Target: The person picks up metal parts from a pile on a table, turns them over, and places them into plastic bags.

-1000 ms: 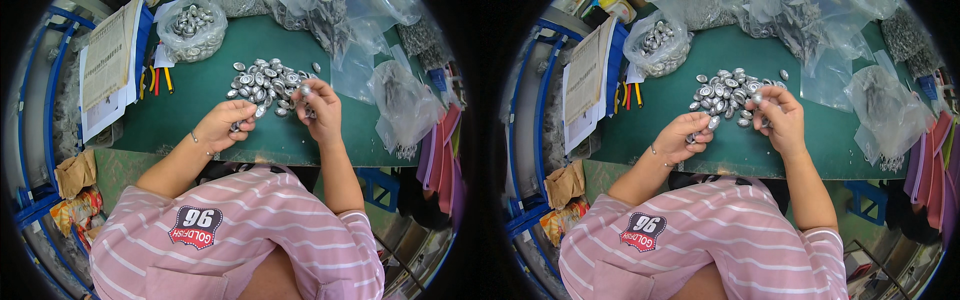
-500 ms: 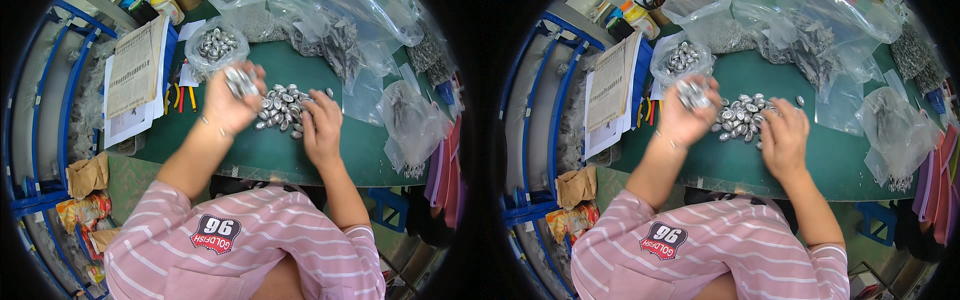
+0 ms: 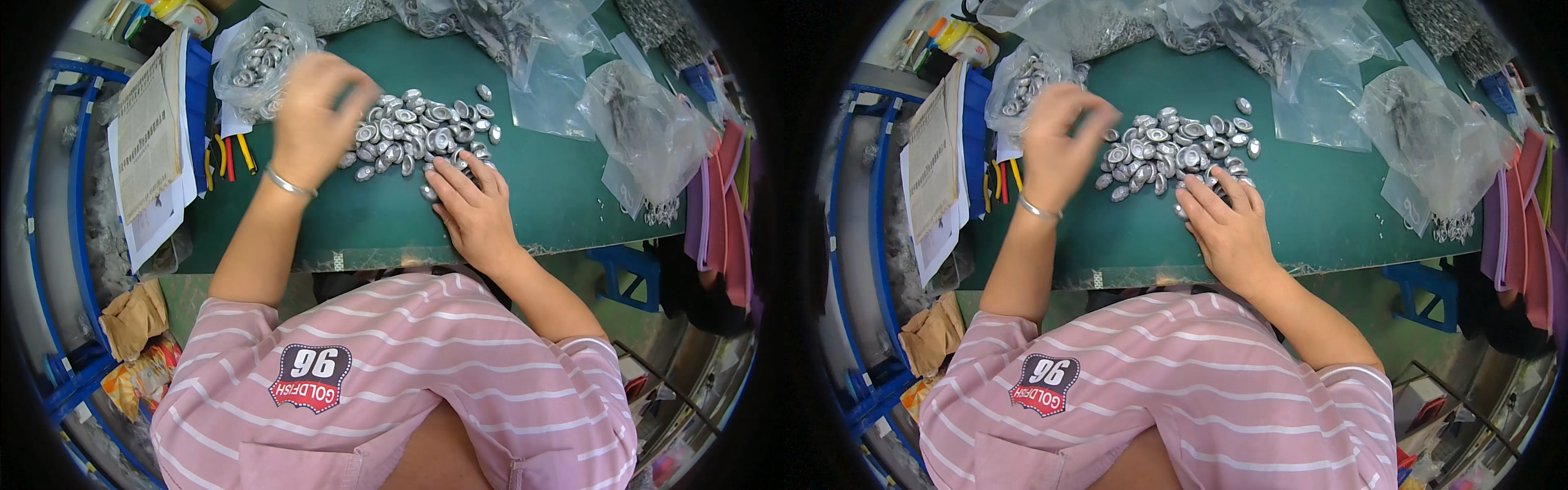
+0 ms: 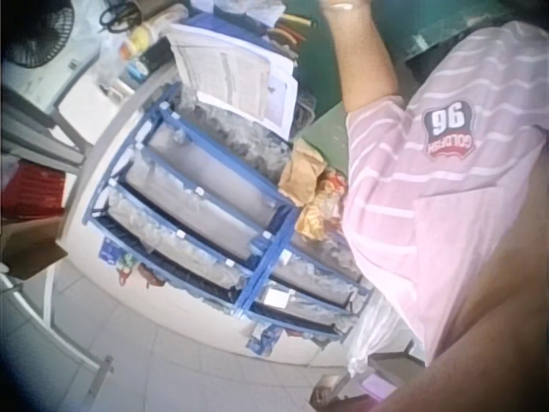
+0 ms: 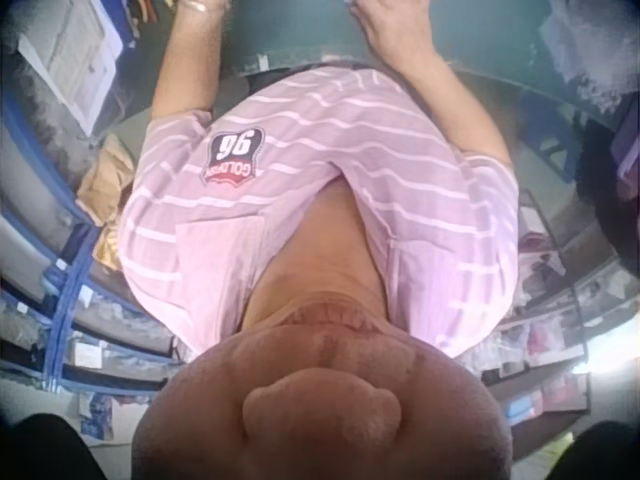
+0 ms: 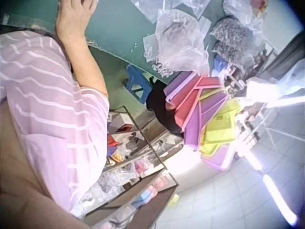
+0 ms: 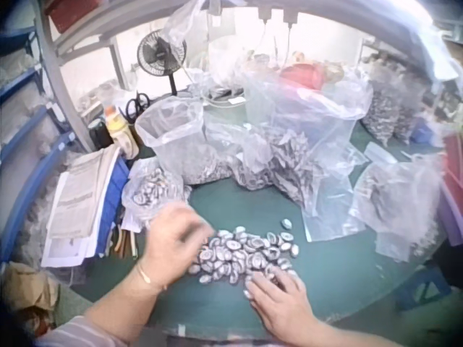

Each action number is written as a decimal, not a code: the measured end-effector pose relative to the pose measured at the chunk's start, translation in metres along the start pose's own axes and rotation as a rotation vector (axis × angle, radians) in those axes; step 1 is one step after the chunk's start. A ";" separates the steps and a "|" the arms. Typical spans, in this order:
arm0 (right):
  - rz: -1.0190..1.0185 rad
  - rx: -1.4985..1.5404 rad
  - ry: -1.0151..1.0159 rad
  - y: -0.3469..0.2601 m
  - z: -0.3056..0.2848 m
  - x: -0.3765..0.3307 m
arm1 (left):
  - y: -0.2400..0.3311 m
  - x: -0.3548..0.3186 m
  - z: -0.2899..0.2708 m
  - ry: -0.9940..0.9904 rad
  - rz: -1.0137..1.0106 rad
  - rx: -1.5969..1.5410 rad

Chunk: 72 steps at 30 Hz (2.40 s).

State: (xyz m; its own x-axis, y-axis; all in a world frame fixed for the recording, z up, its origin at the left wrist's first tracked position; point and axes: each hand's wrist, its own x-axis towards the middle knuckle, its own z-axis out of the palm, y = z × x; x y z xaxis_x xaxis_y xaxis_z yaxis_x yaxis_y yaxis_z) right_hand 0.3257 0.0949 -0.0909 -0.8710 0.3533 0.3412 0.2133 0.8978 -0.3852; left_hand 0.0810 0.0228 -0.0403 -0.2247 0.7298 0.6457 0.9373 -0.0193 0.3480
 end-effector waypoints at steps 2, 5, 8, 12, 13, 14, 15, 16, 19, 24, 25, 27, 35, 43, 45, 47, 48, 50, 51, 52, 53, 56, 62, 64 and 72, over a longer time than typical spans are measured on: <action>-0.039 0.010 0.021 0.001 -0.002 0.001 | 0.024 -0.017 0.013 -0.301 -0.134 -0.195; -0.084 -0.014 0.089 0.013 -0.003 0.010 | 0.031 -0.032 0.031 -0.302 -0.075 -0.097; -0.024 -0.016 0.159 0.010 -0.007 0.017 | 0.031 -0.036 0.032 -0.315 -0.086 -0.095; -0.007 -0.040 0.176 0.014 -0.010 0.013 | 0.041 -0.035 0.028 -0.337 -0.132 0.024; -0.046 -0.049 0.159 0.017 -0.009 0.010 | 0.040 -0.036 0.027 -0.346 -0.119 0.031; -0.087 -0.059 0.146 0.020 -0.008 0.009 | 0.039 -0.035 0.027 -0.354 -0.103 0.040; -0.057 -0.053 0.148 0.018 -0.009 0.010 | 0.040 -0.036 0.026 -0.354 -0.086 0.018; -0.028 -0.046 0.150 0.013 -0.010 0.011 | 0.041 -0.037 0.025 -0.354 -0.069 -0.005; -0.046 -0.046 0.131 0.013 -0.012 0.006 | 0.042 -0.043 0.023 -0.337 -0.062 -0.081; 0.156 0.689 0.172 0.016 -0.019 0.008 | 0.051 -0.051 0.010 -0.281 -0.610 -0.740; 0.378 1.100 0.169 0.015 -0.024 0.016 | 0.052 -0.052 0.009 -0.242 -0.799 -1.010; 0.611 1.555 0.291 0.011 -0.031 0.035 | 0.055 -0.045 0.001 -0.130 -1.138 -1.581; 0.257 0.211 0.129 0.035 0.001 0.062 | 0.051 -0.034 0.036 -0.303 -0.292 -0.202; 0.716 1.342 0.074 0.056 -0.026 0.038 | 0.047 -0.041 0.037 -0.306 -0.475 -0.473; 0.746 1.356 0.010 0.050 -0.035 0.032 | 0.048 -0.040 0.026 -0.310 -0.717 -0.966; 0.784 1.418 0.007 0.035 -0.035 0.031 | 0.044 -0.042 0.019 -0.293 -0.934 -1.539; 0.748 1.413 -0.009 0.034 -0.032 0.028 | 0.047 -0.041 0.018 -0.273 -0.962 -1.617; 0.675 1.403 -0.046 0.032 -0.024 0.022 | 0.055 -0.042 0.018 -0.225 -1.020 -1.769; 0.677 1.328 -0.046 0.026 -0.027 0.024 | 0.058 -0.043 0.019 -0.206 -1.078 -1.804; 0.636 1.273 -0.034 0.021 -0.028 0.024 | 0.060 -0.045 0.021 -0.258 -1.119 -1.692; 0.596 1.217 -0.021 0.017 -0.029 0.024 | 0.061 -0.048 0.023 -0.309 -1.156 -1.579; 0.556 1.153 -0.009 0.008 -0.030 0.025 | 0.071 -0.048 0.026 -0.350 -1.205 -1.489; 0.594 1.240 -0.022 0.005 -0.028 0.020 | 0.074 -0.050 0.028 -0.404 -1.188 -1.439; 0.696 1.506 -0.063 0.012 -0.028 0.015 | 0.074 -0.050 0.027 -0.366 -1.194 -1.410; 0.526 1.083 0.079 0.041 -0.034 0.011 | 0.059 -0.051 0.026 -0.330 -0.306 -0.498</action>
State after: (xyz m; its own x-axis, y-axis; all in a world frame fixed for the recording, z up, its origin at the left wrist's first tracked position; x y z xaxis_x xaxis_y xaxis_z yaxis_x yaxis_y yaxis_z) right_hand 0.3400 0.1442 -0.0742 -0.7515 0.6587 -0.0361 0.0188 -0.0334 -0.9993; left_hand 0.1548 0.0022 -0.0708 -0.2932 0.9217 0.2540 0.5920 -0.0336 0.8053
